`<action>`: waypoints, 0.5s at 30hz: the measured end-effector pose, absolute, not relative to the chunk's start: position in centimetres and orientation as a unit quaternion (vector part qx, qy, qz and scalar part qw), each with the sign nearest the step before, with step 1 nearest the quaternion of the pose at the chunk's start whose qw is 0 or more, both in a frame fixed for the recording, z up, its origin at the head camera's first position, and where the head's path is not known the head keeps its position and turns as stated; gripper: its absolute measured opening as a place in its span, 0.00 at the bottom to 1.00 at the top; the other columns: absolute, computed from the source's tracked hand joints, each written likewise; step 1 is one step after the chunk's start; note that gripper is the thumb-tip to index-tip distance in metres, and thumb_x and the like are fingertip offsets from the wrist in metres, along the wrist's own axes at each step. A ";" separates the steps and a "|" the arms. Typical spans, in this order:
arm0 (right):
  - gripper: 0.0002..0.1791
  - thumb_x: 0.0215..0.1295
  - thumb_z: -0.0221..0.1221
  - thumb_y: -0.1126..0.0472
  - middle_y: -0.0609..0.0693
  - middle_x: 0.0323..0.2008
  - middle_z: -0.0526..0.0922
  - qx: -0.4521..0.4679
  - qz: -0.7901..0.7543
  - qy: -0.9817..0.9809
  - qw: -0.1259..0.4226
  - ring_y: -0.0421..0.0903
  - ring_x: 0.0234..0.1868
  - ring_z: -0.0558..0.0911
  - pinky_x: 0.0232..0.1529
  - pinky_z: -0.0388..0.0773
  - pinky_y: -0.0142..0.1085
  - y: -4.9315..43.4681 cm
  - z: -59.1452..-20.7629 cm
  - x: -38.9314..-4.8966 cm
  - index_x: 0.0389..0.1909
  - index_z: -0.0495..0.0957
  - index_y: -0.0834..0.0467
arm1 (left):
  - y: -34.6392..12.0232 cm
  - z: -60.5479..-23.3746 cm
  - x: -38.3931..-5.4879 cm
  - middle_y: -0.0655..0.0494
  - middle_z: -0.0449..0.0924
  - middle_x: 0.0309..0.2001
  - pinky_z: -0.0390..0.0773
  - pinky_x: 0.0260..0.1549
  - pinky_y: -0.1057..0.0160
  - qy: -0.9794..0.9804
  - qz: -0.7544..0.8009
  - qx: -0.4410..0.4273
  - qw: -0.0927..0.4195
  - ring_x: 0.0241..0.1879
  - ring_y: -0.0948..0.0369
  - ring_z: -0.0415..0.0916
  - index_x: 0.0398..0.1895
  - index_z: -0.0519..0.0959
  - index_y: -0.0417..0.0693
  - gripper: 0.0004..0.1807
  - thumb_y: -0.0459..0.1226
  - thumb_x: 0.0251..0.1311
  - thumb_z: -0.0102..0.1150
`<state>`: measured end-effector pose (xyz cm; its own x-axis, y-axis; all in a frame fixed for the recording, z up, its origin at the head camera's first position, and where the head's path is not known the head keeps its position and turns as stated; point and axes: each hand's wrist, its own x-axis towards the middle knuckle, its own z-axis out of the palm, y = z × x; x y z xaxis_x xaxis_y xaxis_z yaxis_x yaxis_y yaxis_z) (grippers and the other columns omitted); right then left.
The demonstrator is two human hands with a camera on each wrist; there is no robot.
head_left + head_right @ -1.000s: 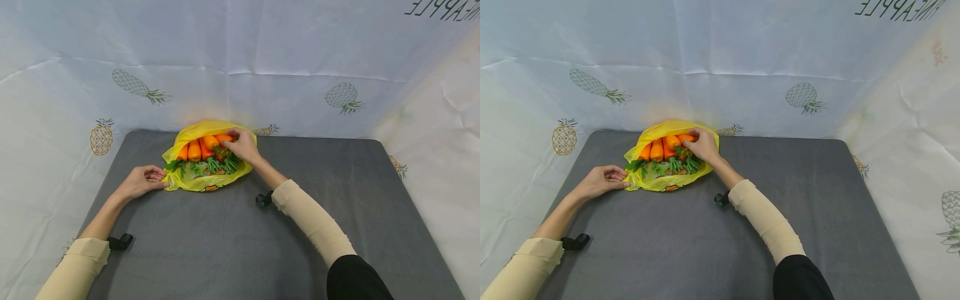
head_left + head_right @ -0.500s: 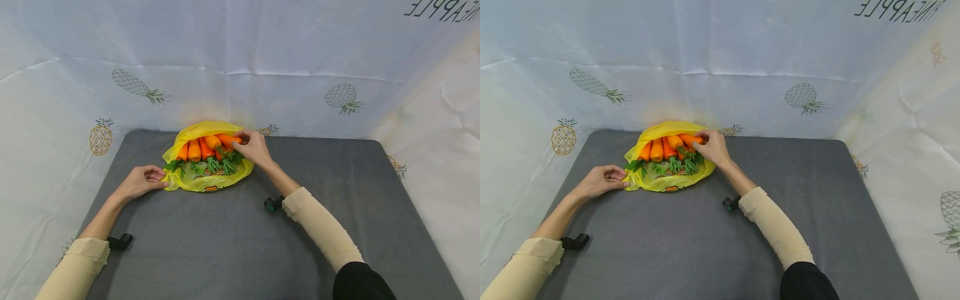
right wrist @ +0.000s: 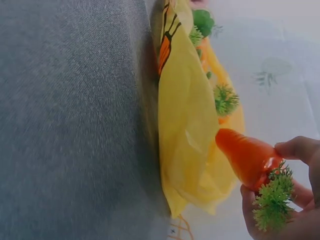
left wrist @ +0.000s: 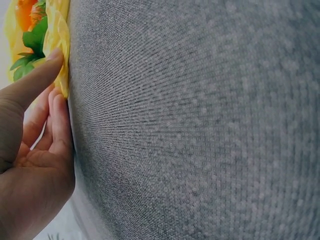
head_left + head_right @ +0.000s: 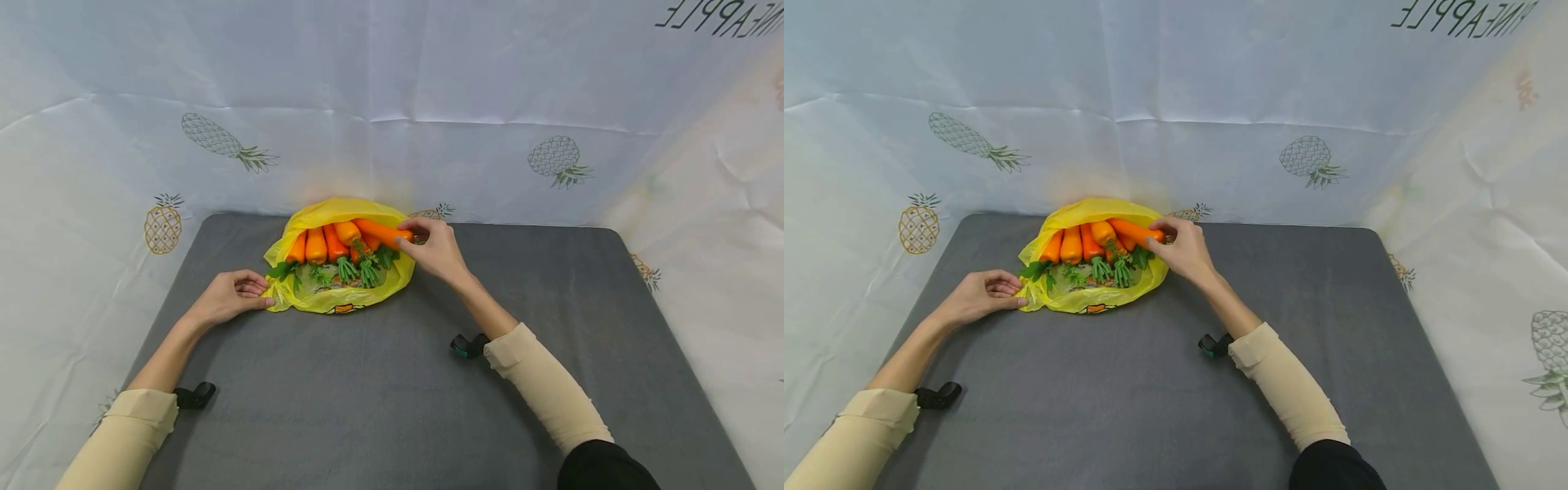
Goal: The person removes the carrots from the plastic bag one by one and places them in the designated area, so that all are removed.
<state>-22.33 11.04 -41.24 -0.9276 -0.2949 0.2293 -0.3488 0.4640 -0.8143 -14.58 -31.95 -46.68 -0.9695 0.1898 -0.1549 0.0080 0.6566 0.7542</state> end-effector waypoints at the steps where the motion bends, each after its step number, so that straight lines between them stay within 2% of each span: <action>1: 0.15 0.72 0.68 0.61 0.60 0.53 0.91 0.186 0.484 -0.855 0.027 0.56 0.52 0.91 0.58 0.89 0.51 11.3 -41.1 -22.1 0.56 0.88 0.61 | -32.0 -46.7 -14.6 0.37 0.88 0.49 0.83 0.40 0.76 0.903 0.412 0.054 0.112 0.38 0.74 0.81 0.55 0.83 0.32 0.24 0.40 0.65 0.79; 10: 0.15 0.73 0.70 0.59 0.61 0.54 0.90 0.184 0.496 -0.848 0.042 0.58 0.53 0.90 0.60 0.87 0.56 13.8 -39.6 -20.1 0.57 0.87 0.60 | -32.1 -46.8 -14.6 0.38 0.88 0.52 0.82 0.41 0.77 0.899 0.418 0.045 0.121 0.39 0.74 0.81 0.58 0.82 0.33 0.26 0.40 0.65 0.79; 15: 0.15 0.72 0.71 0.60 0.60 0.55 0.90 0.187 0.499 -0.843 0.071 0.57 0.53 0.90 0.60 0.88 0.52 15.6 -38.9 -19.0 0.56 0.88 0.60 | -32.1 -46.8 -14.7 0.37 0.87 0.54 0.83 0.42 0.77 0.895 0.425 0.045 0.128 0.40 0.74 0.81 0.60 0.81 0.33 0.28 0.41 0.65 0.79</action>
<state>-19.00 15.58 -38.86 -0.9200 -0.2449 0.3059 -0.3860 0.4328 -0.8146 -14.66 -32.13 -46.80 -0.9632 0.1887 -0.1915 -0.0290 0.6350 0.7720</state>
